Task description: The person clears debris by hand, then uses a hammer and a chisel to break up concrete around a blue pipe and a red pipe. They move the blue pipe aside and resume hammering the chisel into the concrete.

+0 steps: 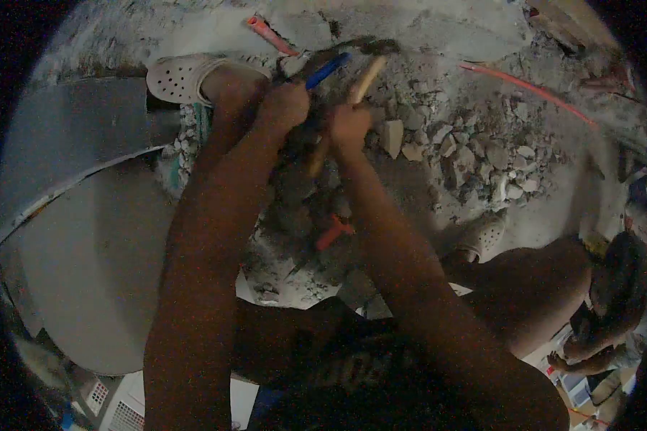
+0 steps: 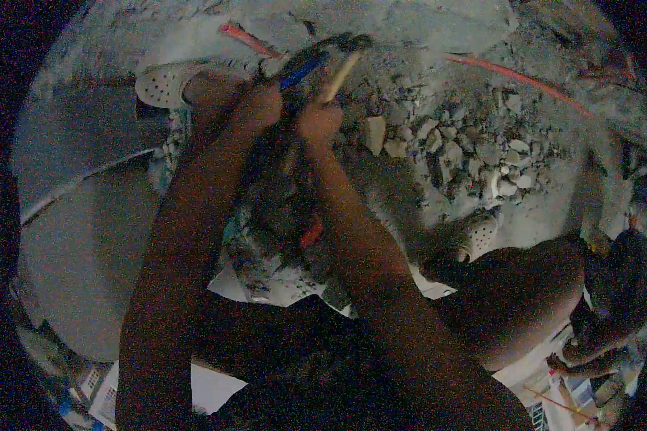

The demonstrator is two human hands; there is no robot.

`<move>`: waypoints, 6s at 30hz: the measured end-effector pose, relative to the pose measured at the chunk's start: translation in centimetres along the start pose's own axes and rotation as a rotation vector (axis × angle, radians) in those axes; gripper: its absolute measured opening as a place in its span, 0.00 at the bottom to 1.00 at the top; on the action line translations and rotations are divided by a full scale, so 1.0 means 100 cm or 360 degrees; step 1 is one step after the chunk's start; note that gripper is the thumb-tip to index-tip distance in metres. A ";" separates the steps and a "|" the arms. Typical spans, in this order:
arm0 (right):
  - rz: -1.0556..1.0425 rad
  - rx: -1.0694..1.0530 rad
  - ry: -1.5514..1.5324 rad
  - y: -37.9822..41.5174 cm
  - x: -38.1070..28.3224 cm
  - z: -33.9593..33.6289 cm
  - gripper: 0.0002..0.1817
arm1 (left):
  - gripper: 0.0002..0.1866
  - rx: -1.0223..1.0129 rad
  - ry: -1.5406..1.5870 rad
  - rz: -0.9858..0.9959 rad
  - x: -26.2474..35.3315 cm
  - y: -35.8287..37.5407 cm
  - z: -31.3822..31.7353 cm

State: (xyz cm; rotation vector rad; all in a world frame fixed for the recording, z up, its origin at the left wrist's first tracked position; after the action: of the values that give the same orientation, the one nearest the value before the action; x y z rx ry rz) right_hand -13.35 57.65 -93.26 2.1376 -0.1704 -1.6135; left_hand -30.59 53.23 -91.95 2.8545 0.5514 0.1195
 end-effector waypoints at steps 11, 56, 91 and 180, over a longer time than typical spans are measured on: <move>0.0095 -0.0062 -0.0149 0.008 0.002 -0.018 0.29 | 0.22 -0.0332 0.0036 -0.0300 0.000 0.008 -0.033; 0.0428 0.0675 -0.0492 -0.020 0.056 -0.236 0.29 | 0.27 -0.0359 -0.0028 0.0080 0.243 -0.037 -0.045; 0.0132 0.0321 -0.0735 -0.035 0.012 -0.208 0.25 | 0.29 -0.0219 0.0034 -0.0114 0.185 -0.044 -0.031; 0.0042 0.0118 -0.0263 -0.042 0.067 -0.145 0.27 | 0.30 -0.0374 -0.0045 -0.0159 0.150 -0.045 -0.027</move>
State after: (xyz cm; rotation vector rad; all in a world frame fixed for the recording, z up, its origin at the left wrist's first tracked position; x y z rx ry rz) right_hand 1.61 63.07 -97.89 2.0460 -0.3135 -1.7942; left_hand -18.70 63.53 -89.87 2.5922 0.6281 0.1184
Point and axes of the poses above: each hand's wrist, its own y-axis away from the middle knuckle, its own z-axis out of the palm, x = y × z, the point moved 10 cm from there along -y, towards the middle knuckle, and after that the axes turned 10 degrees about -y, right-handed, at the moved point
